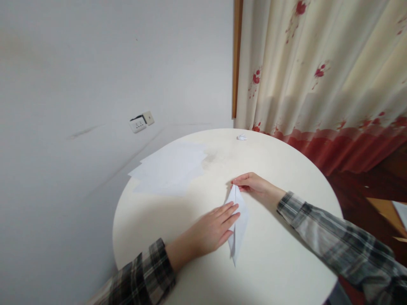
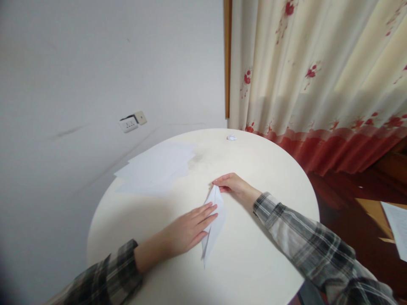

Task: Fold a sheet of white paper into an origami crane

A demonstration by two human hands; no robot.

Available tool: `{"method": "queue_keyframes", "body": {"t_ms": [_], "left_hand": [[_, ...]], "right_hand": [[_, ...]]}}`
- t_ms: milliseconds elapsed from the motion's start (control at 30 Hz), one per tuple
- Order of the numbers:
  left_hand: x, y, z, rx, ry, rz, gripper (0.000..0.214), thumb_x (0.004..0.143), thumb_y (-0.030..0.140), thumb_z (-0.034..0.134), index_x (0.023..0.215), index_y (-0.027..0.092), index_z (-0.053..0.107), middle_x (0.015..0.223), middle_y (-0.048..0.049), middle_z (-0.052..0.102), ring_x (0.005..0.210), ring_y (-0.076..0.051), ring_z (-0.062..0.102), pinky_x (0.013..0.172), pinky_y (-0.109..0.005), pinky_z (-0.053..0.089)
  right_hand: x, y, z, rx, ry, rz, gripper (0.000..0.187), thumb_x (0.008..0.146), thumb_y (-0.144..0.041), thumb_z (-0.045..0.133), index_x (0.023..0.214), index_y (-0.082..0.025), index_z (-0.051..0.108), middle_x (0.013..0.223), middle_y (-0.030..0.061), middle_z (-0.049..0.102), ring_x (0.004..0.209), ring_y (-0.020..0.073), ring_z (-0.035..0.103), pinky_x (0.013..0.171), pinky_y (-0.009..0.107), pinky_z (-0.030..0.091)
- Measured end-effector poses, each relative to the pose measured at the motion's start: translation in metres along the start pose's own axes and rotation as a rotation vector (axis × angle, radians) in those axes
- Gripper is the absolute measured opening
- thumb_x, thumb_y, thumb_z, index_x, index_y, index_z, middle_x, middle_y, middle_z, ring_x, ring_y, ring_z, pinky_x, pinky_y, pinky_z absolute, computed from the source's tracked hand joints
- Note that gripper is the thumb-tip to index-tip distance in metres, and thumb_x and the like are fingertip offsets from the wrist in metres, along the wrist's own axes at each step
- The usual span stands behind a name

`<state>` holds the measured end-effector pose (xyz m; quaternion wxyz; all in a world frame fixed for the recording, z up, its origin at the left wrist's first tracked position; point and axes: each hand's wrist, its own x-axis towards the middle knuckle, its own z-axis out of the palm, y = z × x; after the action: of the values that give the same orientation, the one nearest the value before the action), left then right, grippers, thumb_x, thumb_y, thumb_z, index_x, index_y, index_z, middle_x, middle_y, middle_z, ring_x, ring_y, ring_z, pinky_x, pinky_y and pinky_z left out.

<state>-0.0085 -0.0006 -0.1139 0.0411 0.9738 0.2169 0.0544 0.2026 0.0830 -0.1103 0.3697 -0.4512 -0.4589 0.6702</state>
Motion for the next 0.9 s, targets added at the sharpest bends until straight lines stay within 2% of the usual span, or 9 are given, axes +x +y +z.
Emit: {"method": "queue_keyframes", "body": {"t_ms": [233,400,600,800,900], "left_hand": [[0.0,-0.002,0.001,0.01,0.003,0.004,0.045,0.09,0.025,0.038,0.133,0.013,0.032,0.144,-0.0121,0.026,0.134,-0.022,0.017,0.109,-0.037,0.023],[0.002,-0.001,0.002,0.02,0.003,0.005,0.046,0.089,0.024,0.039,0.133,0.012,0.031,0.144,-0.0125,0.026,0.135,-0.023,0.016,0.109,-0.038,0.023],[0.003,-0.001,0.001,0.007,0.016,0.019,0.046,0.09,0.025,0.038,0.133,0.012,0.031,0.144,-0.0125,0.026,0.134,-0.022,0.017,0.109,-0.038,0.022],[0.006,-0.002,0.002,-0.006,-0.005,0.018,0.047,0.09,0.026,0.038,0.134,0.012,0.029,0.144,-0.0125,0.025,0.134,-0.022,0.018,0.109,-0.037,0.022],[0.006,-0.002,0.004,-0.045,-0.009,-0.001,0.047,0.091,0.027,0.037,0.135,0.014,0.028,0.144,-0.0118,0.024,0.134,-0.022,0.019,0.109,-0.037,0.022]], "right_hand": [[0.001,0.001,0.004,-0.027,0.057,-0.063,0.014,0.062,-0.022,0.074,0.069,-0.01,0.071,0.057,0.0029,0.064,0.048,0.0058,0.049,0.048,0.019,0.041],[0.001,0.003,0.005,-0.05,0.074,-0.108,0.023,0.057,-0.029,0.076,0.067,-0.009,0.07,0.052,0.0017,0.06,0.046,0.0058,0.045,0.045,0.021,0.035],[-0.001,0.004,0.01,-0.085,0.168,-0.148,0.024,0.055,-0.031,0.075,0.059,-0.01,0.066,0.046,-0.0002,0.054,0.042,0.0057,0.039,0.042,0.022,0.028],[0.004,0.011,0.009,-0.282,0.297,-0.208,0.022,0.059,-0.031,0.069,0.06,-0.01,0.065,0.049,0.001,0.055,0.044,0.0081,0.042,0.045,0.024,0.032],[0.008,0.014,0.005,-0.371,0.257,-0.263,0.025,0.061,-0.035,0.068,0.061,-0.01,0.065,0.052,0.0019,0.056,0.047,0.0086,0.044,0.047,0.024,0.033]]}}
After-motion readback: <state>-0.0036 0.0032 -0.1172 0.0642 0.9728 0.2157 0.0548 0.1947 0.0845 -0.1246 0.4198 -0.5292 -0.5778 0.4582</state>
